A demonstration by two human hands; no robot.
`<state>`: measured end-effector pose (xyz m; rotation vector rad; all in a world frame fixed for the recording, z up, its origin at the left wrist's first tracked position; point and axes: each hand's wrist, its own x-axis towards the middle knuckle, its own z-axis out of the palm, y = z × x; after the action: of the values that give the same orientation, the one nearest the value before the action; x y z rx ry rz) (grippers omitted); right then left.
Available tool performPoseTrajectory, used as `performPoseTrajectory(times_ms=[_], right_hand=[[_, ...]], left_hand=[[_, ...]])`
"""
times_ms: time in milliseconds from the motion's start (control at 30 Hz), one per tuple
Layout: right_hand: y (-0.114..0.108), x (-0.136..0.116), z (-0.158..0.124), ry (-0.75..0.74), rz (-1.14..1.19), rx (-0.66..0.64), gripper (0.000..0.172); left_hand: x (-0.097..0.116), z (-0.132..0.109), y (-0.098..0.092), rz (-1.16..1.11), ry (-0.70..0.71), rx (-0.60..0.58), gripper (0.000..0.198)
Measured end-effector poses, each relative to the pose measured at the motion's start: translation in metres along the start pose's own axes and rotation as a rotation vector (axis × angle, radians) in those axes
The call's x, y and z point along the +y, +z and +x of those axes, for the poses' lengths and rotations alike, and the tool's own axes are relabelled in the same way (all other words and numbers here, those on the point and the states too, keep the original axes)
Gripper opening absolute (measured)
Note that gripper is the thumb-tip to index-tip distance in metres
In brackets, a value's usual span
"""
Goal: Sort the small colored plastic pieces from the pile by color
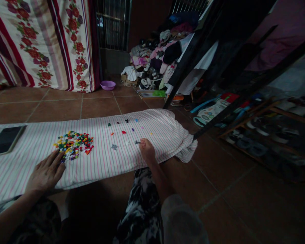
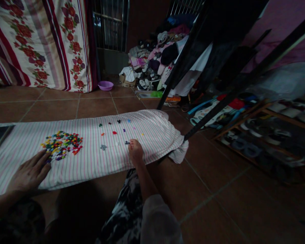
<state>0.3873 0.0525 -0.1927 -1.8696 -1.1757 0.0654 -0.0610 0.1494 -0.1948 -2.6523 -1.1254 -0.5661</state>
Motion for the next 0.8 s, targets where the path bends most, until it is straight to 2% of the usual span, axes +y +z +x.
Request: performPoseTrajectory(times_ms=[167, 500, 667, 800], right_hand=[[-0.002, 0.01, -0.006, -0.08, -0.11, -0.044, 0.032], [0.0, 0.014, -0.007, -0.157, -0.221, -0.148, 0.027], [0.001, 0.014, -0.006, -0.169, -0.229, -0.175, 0.025], [0.002, 0.017, -0.004, -0.143, -0.191, -0.167, 0.026]], left_hand=[[-0.002, -0.001, 0.0, -0.013, 0.017, -0.006, 0.026], [-0.001, 0.0, 0.0, 0.011, 0.022, -0.011, 0.027], [-0.002, 0.0, 0.0, 0.041, 0.01, -0.036, 0.028], [-0.002, -0.001, 0.0, 0.087, 0.055, -0.037, 0.032]])
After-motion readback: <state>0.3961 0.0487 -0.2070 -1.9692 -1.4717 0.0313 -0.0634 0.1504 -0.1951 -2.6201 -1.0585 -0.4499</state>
